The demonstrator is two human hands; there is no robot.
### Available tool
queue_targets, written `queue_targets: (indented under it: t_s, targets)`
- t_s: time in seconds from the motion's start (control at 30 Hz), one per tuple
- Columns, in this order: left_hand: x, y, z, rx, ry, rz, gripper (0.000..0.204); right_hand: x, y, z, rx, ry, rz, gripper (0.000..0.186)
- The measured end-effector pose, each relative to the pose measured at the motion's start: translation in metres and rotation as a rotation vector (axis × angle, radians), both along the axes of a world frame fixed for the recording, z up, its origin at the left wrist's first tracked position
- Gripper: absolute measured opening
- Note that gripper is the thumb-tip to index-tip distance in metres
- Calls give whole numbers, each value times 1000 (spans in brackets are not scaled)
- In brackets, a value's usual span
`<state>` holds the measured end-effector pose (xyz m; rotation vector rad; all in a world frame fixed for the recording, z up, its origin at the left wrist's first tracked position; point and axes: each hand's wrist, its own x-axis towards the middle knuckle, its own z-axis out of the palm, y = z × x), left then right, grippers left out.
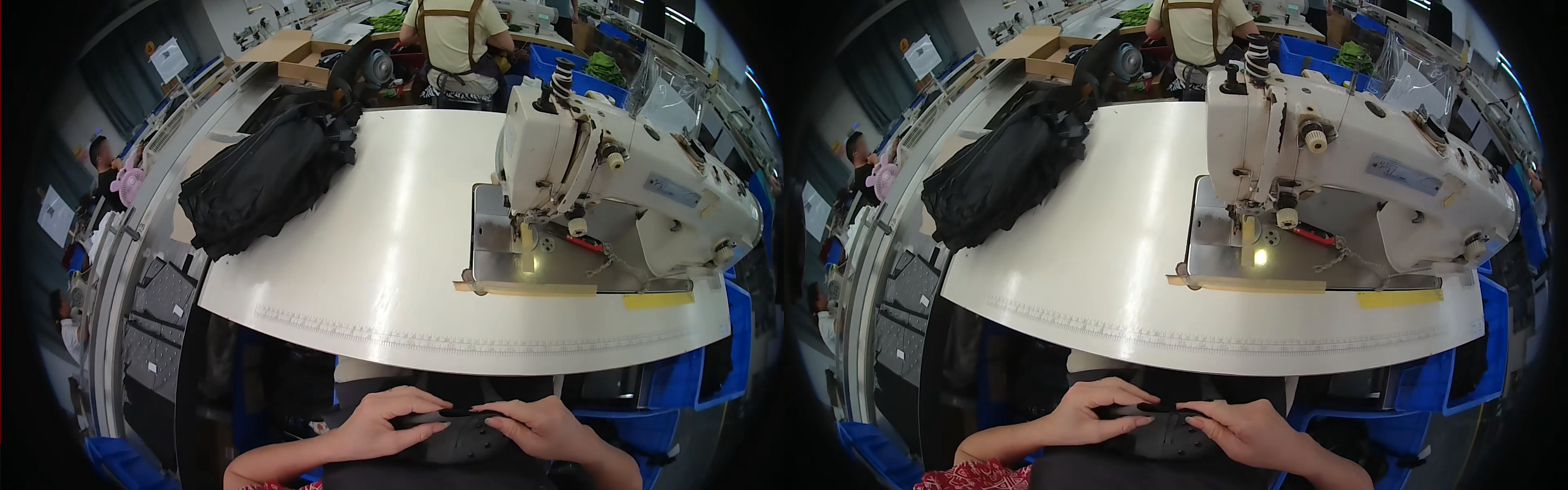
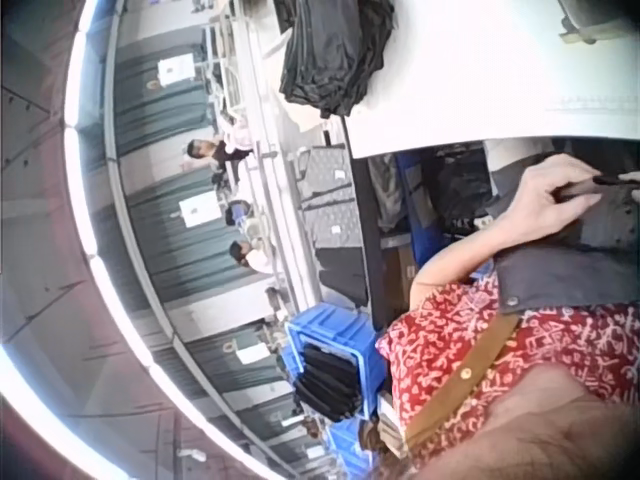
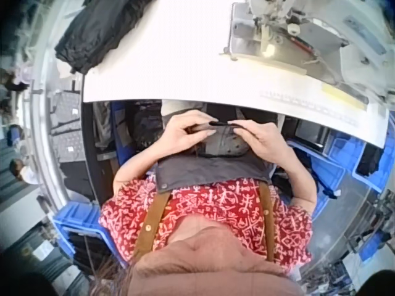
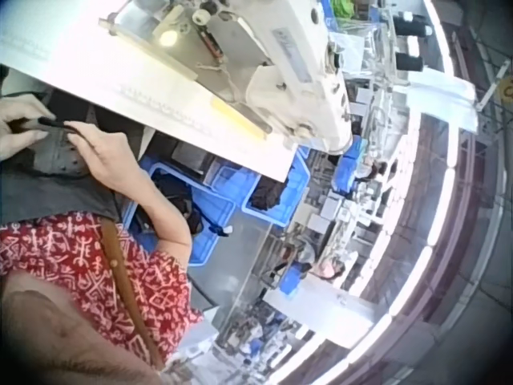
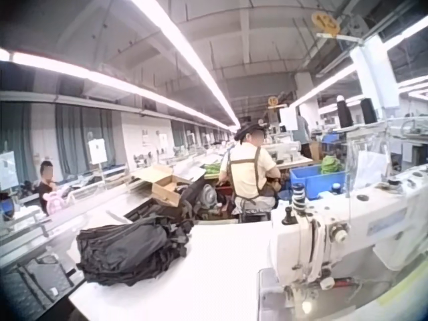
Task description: The person sews pieces of black fabric or leather together using an industrial sewing machine and thread.
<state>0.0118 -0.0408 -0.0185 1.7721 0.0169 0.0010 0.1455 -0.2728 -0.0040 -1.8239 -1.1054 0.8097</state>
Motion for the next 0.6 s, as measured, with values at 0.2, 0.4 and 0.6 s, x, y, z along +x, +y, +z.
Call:
queue_targets:
  t_s: [0.2,0.4,0.6]
  targets:
    - [12,-13,4,83,-56,-21,22,-5,1,-5,83,-147,-32,30]
    - [15,-16,4,136,-98,7,21,-20,1,-11,239,-91,-226,23]
    - [14,-16,5,136,-123,13,22,-17,-3,-8,193,-358,-98,23]
